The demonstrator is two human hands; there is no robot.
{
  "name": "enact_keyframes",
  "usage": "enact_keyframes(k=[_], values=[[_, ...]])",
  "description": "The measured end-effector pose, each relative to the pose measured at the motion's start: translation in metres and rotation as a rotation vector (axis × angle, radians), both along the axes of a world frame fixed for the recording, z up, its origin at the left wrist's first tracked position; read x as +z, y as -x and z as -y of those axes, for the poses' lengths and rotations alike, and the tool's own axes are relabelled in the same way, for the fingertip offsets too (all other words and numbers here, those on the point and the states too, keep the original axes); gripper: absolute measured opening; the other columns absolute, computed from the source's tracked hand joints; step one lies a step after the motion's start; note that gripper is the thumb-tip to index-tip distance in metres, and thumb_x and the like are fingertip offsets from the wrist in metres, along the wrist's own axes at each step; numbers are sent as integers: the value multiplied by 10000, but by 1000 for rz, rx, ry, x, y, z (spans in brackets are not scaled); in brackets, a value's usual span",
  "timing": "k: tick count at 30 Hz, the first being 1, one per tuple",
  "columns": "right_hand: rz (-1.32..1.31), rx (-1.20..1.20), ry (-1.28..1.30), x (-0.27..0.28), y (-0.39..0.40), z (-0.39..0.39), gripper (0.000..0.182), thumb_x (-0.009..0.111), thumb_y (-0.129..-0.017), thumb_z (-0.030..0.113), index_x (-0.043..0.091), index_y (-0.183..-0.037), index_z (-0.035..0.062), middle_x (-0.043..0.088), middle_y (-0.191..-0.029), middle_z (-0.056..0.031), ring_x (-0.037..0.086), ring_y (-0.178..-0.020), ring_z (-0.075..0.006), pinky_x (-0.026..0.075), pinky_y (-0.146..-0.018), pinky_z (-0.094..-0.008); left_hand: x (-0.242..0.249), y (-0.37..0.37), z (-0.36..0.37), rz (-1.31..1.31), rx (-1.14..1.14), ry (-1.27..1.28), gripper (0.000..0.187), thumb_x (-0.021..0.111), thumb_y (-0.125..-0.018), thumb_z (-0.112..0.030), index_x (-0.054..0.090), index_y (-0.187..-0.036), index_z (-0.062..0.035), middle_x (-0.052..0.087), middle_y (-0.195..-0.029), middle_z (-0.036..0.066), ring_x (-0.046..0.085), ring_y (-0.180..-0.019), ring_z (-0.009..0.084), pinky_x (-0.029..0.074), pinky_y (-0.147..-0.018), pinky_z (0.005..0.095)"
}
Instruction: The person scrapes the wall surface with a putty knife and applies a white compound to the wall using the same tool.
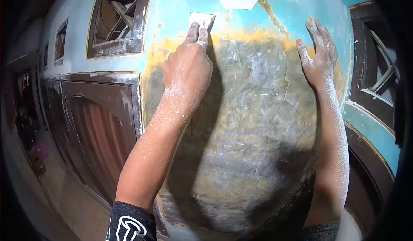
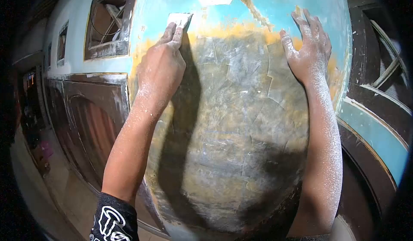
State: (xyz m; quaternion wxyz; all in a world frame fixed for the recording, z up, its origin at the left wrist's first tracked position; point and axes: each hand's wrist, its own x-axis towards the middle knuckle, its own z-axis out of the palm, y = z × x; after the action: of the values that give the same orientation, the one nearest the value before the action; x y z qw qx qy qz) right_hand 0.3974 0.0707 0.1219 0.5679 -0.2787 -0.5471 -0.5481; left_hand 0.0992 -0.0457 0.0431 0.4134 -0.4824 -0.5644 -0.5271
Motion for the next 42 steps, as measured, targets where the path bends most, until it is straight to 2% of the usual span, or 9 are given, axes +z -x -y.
enact_keyframes(k=[5,8,18,24,31,33,36,38,42], values=[[4,-1,-14,-1,1,-2,556,646,-1002,451,525,-1510,261,436,-1612,-83,357,-1518,-328,244,-1243,-552,14,0,9,20,30,132,423,478,-969,-85,675,-1343,-70,545,-1541,65,690,-1112,418,552,-972,509],[-4,-28,-13,-2,1,-2,555,648,-1002,448,526,-1510,260,439,-1610,-85,359,-1517,-331,241,-1246,-542,2,4,3,-34,-33,-13,442,476,-965,-70,659,-1367,-70,540,-1546,57,685,-1128,404,550,-977,505],[-3,-34,-21,-1,0,-2,543,645,-1004,441,534,-1504,258,440,-1609,-94,365,-1513,-337,248,-1243,-547,-31,-4,10,31,19,108,493,491,-959,-48,626,-1429,-108,529,-1556,61,683,-1148,393,552,-989,497],[-6,-11,-3,-1,1,0,548,657,-998,446,539,-1497,253,444,-1606,-94,371,-1509,-335,251,-1242,-546,-8,-1,-3,-16,-30,-28,436,496,-957,-65,678,-1353,-86,555,-1530,71,687,-1122,409,554,-974,506],[13,7,-9,-2,0,0,553,648,-1004,449,533,-1506,248,446,-1604,-97,367,-1512,-332,235,-1247,-540,8,-6,3,11,-26,22,393,511,-934,-52,725,-1263,-66,546,-1539,66,680,-1128,426,542,-986,521],[-4,-32,-11,-2,1,2,553,648,-1003,448,534,-1506,247,449,-1600,-97,371,-1510,-332,236,-1247,-538,0,-5,5,50,-53,131,457,518,-940,-40,658,-1374,-77,530,-1551,76,677,-1135,421,543,-985,508],[6,3,-4,-2,1,3,550,647,-1005,445,536,-1504,243,453,-1597,-95,372,-1508,-332,239,-1245,-537,-23,-7,7,20,-40,63,470,511,-942,-39,644,-1392,-60,531,-1549,89,681,-1126,416,543,-988,506],[-1,15,-5,-2,1,1,545,650,-1005,442,539,-1500,242,453,-1598,-99,374,-1506,-340,241,-1243,-539,-33,-3,5,-54,2,120,600,522,-919,-44,522,-1517,-96,456,-1616,97,695,-1099,427,558,-941,549],[5,-17,-31,-1,0,-2,537,651,-1007,442,542,-1496,250,447,-1603,-103,374,-1507,-337,240,-1243,-539,-23,-6,4,-49,-19,102,596,524,-911,-24,527,-1504,-78,452,-1616,113,701,-1070,437,565,-925,555]])
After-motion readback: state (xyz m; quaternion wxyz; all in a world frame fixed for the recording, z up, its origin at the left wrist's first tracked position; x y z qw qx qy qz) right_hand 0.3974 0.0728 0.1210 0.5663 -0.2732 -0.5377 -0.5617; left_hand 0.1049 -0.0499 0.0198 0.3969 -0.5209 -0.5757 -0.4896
